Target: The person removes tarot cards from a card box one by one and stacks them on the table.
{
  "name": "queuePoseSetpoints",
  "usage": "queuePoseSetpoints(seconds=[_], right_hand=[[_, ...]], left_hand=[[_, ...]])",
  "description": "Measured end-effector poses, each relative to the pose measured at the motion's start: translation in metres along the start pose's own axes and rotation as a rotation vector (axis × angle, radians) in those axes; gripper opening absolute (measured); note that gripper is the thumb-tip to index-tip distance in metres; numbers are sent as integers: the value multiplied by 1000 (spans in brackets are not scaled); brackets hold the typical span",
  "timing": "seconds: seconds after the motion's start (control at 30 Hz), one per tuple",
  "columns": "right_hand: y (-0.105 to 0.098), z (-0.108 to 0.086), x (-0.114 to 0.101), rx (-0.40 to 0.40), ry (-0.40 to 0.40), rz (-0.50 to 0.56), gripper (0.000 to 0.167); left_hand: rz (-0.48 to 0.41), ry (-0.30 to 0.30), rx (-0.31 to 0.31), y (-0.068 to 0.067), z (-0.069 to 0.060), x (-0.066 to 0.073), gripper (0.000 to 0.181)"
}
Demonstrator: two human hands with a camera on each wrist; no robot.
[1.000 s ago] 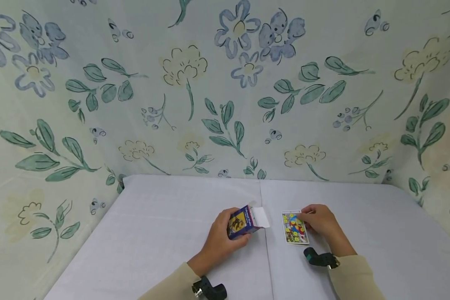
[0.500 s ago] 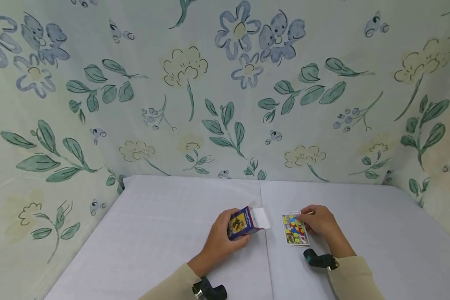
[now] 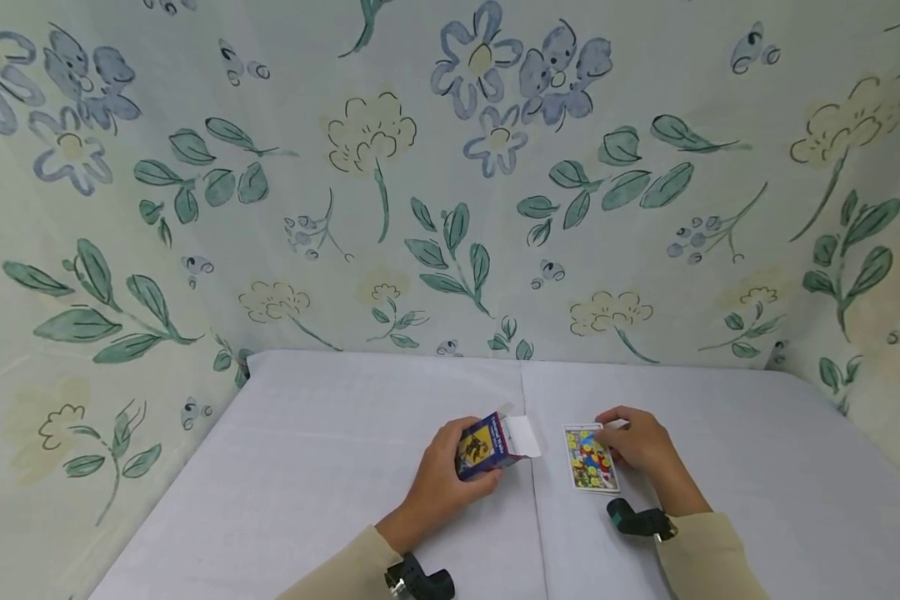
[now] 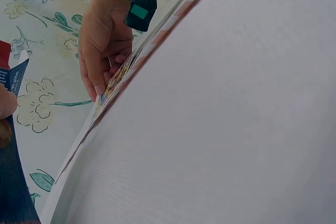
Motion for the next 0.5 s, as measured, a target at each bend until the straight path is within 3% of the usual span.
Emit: queuePoseSetpoints(seconds=[0.5], right_hand=[[2, 1, 4, 4, -16, -50, 33]], left_hand=[[11, 16, 6, 0, -2, -1, 68]])
Point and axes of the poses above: each hand's wrist, its own z-axis towards the middle knuckle, its own y-axis out of the palm, x = y × z, the point moved 1 cm from there along z, towards the middle knuckle, and after that the axes turned 5 degrees about -x, right-handed, at the moved point
